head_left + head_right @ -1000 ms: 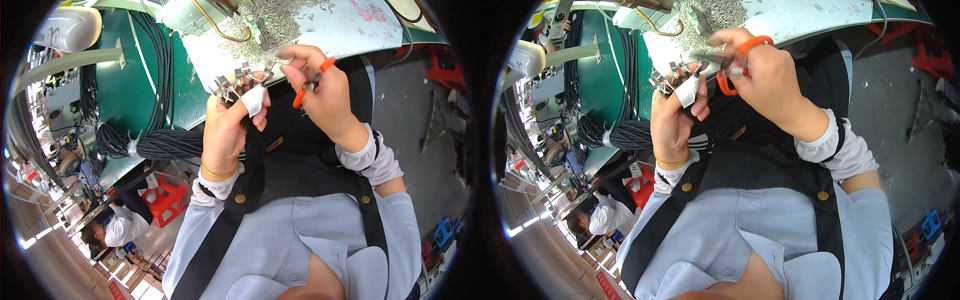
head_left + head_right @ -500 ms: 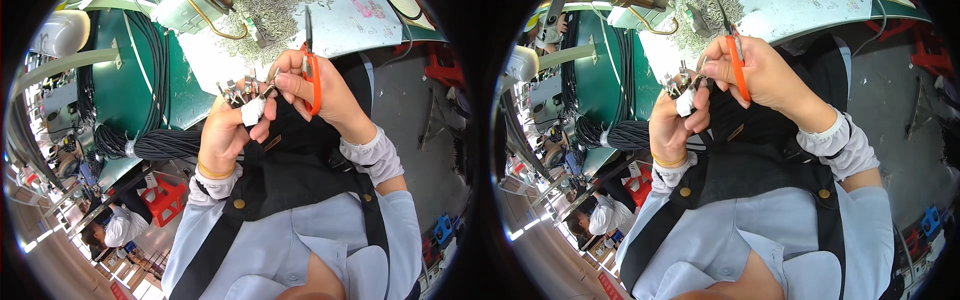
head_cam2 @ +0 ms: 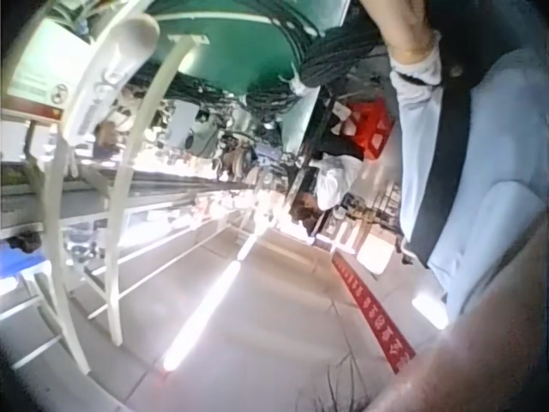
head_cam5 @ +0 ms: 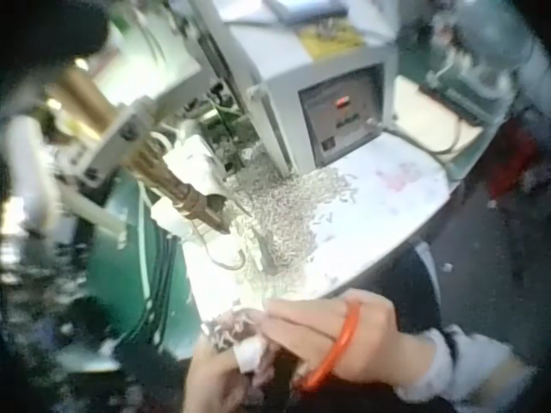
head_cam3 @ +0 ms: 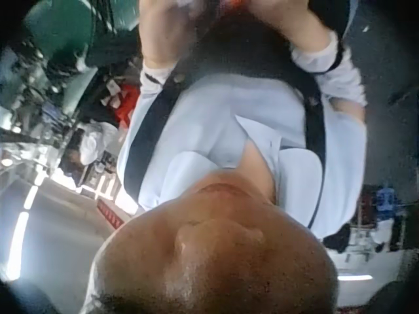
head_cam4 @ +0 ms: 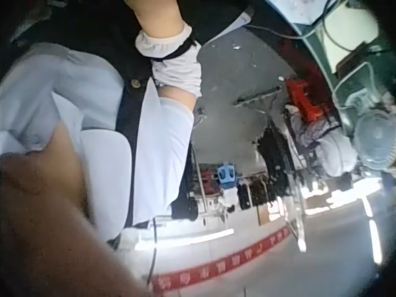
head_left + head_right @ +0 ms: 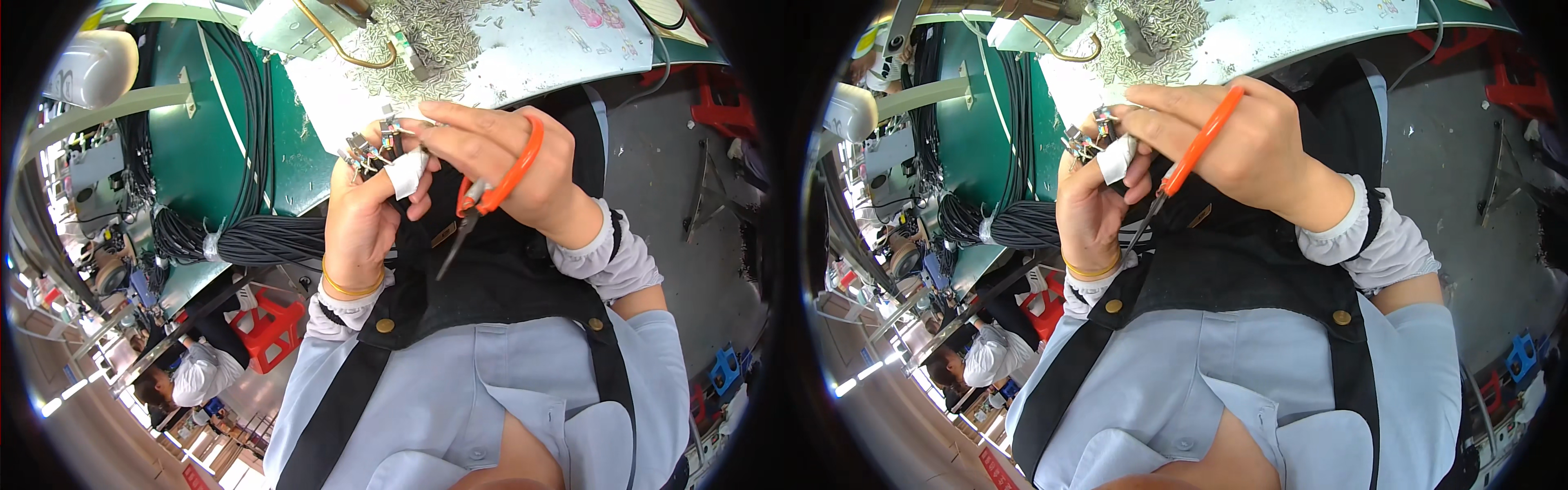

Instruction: Trimming and preparing small electronic components using hand snips at a factory workstation.

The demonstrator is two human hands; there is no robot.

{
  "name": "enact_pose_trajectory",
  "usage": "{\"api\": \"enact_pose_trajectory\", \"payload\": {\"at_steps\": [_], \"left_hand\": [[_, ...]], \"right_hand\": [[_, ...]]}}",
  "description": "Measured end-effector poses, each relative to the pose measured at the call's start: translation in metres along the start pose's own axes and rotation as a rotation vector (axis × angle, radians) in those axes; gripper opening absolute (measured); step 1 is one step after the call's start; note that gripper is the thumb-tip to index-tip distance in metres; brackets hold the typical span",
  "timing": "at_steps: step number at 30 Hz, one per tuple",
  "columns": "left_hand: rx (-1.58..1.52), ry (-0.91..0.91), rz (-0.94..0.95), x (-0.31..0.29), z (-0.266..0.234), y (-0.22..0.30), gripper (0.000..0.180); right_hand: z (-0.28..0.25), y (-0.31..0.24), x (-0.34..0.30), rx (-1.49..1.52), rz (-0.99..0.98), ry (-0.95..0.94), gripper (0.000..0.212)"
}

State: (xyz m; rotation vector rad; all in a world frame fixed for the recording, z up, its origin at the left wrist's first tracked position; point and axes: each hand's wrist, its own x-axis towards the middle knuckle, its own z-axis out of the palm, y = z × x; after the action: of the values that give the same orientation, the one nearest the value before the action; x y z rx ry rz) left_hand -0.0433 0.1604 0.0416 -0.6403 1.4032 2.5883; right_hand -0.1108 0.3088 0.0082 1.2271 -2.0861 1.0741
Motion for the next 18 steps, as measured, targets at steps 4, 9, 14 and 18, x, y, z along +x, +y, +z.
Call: {"api": "enact_pose_trajectory", "payload": {"at_steps": [4,9,14,18], "left_hand": [[0.077,0.027,0.088,0.0,-0.001,-0.002,0.024],[0.405,0.194,0.283,0.003,0.005,-0.011,0.022],[0.911,0.152,0.746,0.005,0.006,-0.021,0.018],[0.593,0.251,0.503,0.004,0.011,-0.017,0.015]], "right_hand": [[0.011,0.004,-0.007,0.212,0.159,0.079,0.018],[0.01,-0.005,-0.009,0.268,0.331,0.047,0.01],[0.011,-0.006,-0.007,0.486,0.547,-0.021,0.007],[0.011,-0.003,-0.006,1.114,0.883,0.011,0.009]]}}
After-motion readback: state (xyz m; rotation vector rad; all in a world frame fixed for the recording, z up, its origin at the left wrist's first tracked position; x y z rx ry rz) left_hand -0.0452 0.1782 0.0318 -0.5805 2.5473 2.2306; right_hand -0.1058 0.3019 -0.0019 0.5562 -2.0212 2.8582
